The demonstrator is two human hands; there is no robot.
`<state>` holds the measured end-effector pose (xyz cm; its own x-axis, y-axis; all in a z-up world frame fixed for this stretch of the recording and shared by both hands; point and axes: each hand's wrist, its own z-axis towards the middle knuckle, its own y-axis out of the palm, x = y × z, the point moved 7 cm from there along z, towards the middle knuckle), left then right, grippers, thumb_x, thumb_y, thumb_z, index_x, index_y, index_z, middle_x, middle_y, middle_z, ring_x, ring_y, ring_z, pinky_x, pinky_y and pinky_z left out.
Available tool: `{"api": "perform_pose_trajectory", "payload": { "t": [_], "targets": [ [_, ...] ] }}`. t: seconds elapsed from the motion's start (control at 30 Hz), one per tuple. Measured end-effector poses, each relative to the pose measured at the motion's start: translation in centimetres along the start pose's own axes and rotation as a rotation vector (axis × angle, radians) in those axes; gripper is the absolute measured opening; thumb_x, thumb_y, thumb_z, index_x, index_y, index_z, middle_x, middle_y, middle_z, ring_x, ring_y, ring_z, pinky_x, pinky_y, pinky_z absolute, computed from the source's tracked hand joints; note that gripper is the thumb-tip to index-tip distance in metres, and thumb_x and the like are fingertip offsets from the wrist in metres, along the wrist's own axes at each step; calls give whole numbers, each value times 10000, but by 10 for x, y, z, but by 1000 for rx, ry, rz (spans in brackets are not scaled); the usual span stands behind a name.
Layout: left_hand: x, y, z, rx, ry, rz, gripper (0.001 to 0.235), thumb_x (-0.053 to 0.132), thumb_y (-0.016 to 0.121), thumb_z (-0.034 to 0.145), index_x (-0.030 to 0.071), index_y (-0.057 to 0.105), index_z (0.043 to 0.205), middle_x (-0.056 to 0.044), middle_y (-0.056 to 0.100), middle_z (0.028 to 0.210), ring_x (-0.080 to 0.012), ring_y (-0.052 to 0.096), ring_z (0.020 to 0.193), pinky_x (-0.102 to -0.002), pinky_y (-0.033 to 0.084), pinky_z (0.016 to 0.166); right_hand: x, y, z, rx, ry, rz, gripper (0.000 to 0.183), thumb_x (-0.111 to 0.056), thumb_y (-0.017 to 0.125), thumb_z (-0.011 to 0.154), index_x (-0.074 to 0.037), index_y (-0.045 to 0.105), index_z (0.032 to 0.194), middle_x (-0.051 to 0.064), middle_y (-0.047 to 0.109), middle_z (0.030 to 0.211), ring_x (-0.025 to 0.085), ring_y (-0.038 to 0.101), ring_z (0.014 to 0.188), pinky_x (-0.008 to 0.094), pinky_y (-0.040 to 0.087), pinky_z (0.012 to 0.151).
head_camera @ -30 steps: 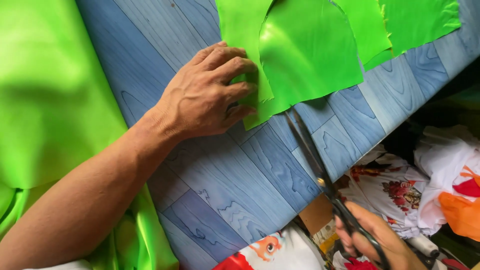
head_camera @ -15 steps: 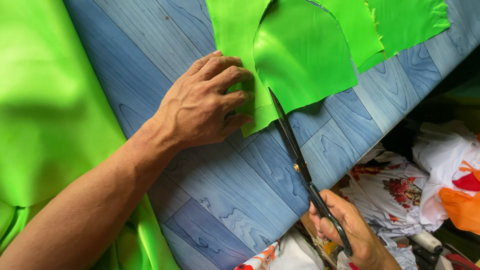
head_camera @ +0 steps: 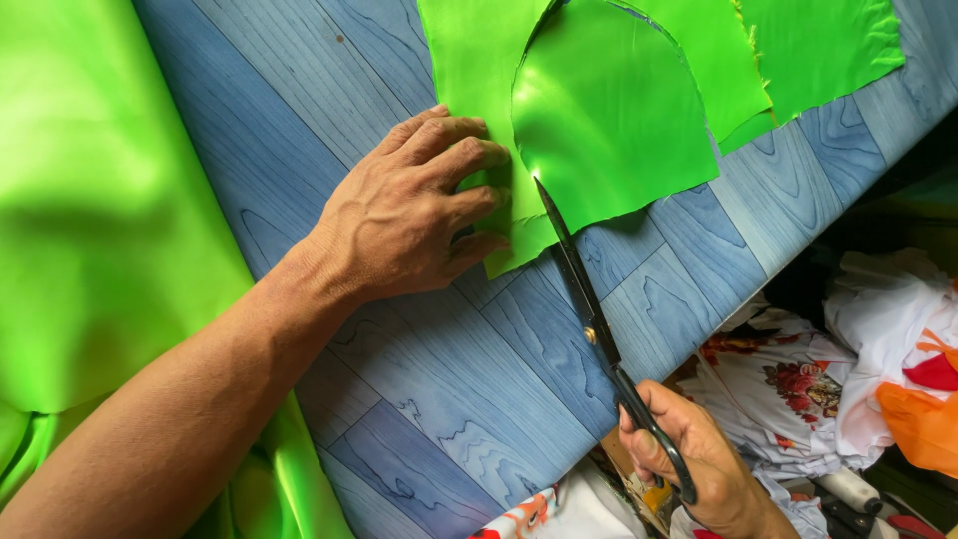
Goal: Marking and cutting green fabric into specific pattern pieces using scissors and a ruler on a workshop table.
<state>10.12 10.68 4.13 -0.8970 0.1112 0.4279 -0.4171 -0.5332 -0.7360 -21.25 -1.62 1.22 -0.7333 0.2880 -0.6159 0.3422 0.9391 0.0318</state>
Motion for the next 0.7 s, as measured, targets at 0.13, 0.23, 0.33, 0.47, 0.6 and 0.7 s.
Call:
{"api": "perform_pose_trajectory", "payload": {
  "t": [0.13, 0.23, 0.33, 0.47, 0.6, 0.7],
  "targets": [
    [0, -1, 0, -10, -4, -1, 262, 364, 802, 921, 147, 673, 991, -85, 631, 1216, -323, 569, 1233, -526, 426, 1090, -4, 2, -1, 24, -1, -33, 311, -318, 685, 867, -14, 620, 872, 44, 494, 618, 146, 465, 515, 315, 510, 455],
    [0, 0, 0, -12, -6, 2, 282, 377, 805, 916, 145, 681, 1017, -90, 636, 1213, -333, 581, 1222, -523, 436, 1085, -22, 11, -3, 33, -1, -119, 270, -295, 678, 837, -35, 610, 859, 39, 493, 627, 163, 473, 564, 334, 473, 528],
    [0, 0, 0, -21, -7, -2, 280, 377, 795, 928, 131, 676, 990, -100, 633, 1221, -336, 572, 1235, -536, 430, 1093, -41, 25, 0, -23, -95, -62, 215, -239, 636, 894, -35, 571, 868, 27, 458, 579, 159, 449, 531, 317, 408, 512],
    [-1, 1, 0, -15, -8, 5, 275, 381, 793, 926, 139, 677, 986, -97, 634, 1222, -332, 577, 1235, -537, 439, 1086, -40, 24, 4, -15, -63, -73, 292, -316, 655, 872, -35, 580, 891, 46, 496, 607, 174, 483, 547, 320, 449, 523],
    [-2, 2, -2, -11, -10, 9, 286, 394, 789, 921, 142, 674, 996, -94, 634, 1220, -332, 578, 1229, -531, 432, 1091, -36, 25, 7, 23, -35, -73, 271, -291, 659, 871, -31, 584, 887, 47, 499, 648, 176, 475, 535, 339, 473, 506],
    [-2, 3, -3, -15, -15, 12, 300, 402, 797, 905, 144, 679, 1006, -93, 635, 1228, -333, 575, 1238, -532, 428, 1094, -35, 27, 10, 30, -38, -72, 251, -269, 658, 887, -32, 580, 866, 48, 491, 621, 171, 471, 518, 338, 483, 481]
  ]
}}
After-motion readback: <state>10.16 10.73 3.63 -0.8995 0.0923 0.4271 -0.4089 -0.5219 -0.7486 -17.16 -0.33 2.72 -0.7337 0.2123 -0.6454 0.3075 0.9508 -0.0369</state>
